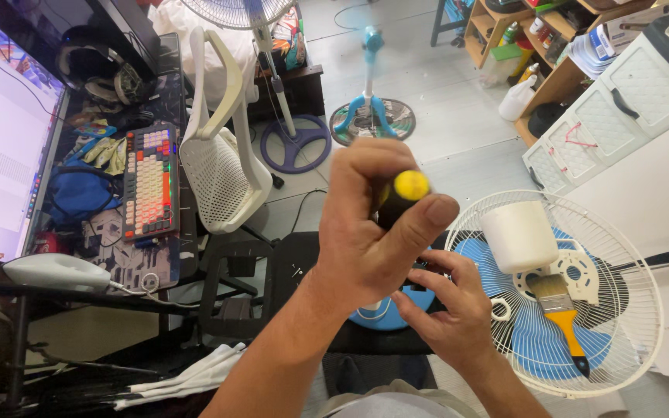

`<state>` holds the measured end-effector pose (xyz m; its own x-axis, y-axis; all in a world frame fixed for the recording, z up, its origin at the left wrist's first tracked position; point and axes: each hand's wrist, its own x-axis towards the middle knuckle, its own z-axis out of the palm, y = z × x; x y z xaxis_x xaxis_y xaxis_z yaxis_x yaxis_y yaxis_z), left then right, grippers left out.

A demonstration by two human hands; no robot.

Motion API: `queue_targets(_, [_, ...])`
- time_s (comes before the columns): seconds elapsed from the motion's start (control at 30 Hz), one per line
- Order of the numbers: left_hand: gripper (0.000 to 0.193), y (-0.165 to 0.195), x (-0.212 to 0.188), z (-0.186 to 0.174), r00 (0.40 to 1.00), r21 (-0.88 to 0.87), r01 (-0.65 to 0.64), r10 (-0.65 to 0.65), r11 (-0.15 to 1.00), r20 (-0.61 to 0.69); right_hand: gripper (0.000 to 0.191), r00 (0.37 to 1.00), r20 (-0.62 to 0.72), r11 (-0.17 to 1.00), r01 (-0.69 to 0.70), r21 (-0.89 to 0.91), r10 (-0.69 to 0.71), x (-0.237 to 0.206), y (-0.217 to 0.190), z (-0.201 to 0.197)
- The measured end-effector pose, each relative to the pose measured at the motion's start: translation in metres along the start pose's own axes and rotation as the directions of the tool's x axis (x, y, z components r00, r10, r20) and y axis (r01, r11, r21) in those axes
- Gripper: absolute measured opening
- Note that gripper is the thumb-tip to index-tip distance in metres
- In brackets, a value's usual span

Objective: The person services an electric fan on a desk. They use a screwdriver to unscrew parts of the fan motor housing, handle small screws and components, then hold the blue fan cover and continue unscrewing it with the screwdriver.

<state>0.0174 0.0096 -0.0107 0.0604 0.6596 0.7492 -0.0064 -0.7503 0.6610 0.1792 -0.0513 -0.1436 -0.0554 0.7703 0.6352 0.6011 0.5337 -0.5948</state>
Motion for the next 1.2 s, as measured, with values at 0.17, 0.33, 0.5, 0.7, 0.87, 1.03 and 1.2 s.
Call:
queue_targets(0.17, [0.048,0.005,-0.003,-0.011,0.960,-0.138,0.275,-0.265,0.952,0.087,0.040,1.000,-0.006,1.000,-0.008,-0.022,0.008,0.000,-0.002,0.001])
queue_targets(0.33, [0.054,-0.012,0.004,-0.003,0.993,-0.604,0.111,-0.057,0.789,0.108,0.039,1.000,-0.012,1.000,-0.005,-0.012,0.005,0.000,-0.001,0.001])
queue_targets(0.5, [0.040,-0.019,-0.016,0.006,0.994,-0.315,0.102,-0.110,0.944,-0.007,0.040,1.000,-0.011,1.000,0.005,-0.009,-0.005,0.001,-0.001,0.001])
queue_targets(0.7, [0.032,-0.017,-0.020,0.000,0.962,-0.424,0.228,-0.269,0.877,-0.038,0.040,1.000,-0.011,1.000,-0.005,-0.009,0.004,0.002,-0.003,0.000])
queue_targets(0.87, [0.029,-0.018,-0.010,-0.011,0.938,-0.486,0.342,-0.325,0.804,0.121,0.041,1.000,-0.024,0.999,0.013,-0.044,-0.014,0.003,-0.006,0.003])
queue_targets(1.03, [0.029,-0.021,-0.010,-0.004,0.971,-0.477,0.228,-0.237,0.849,0.042,0.040,0.998,-0.051,0.999,-0.023,-0.036,0.021,0.004,-0.006,0.004])
queue_targets(1.2, [0.024,-0.017,-0.018,-0.006,0.955,-0.472,0.296,-0.272,0.830,0.121,0.039,0.999,-0.048,0.999,0.019,-0.050,-0.021,0.002,-0.001,-0.001])
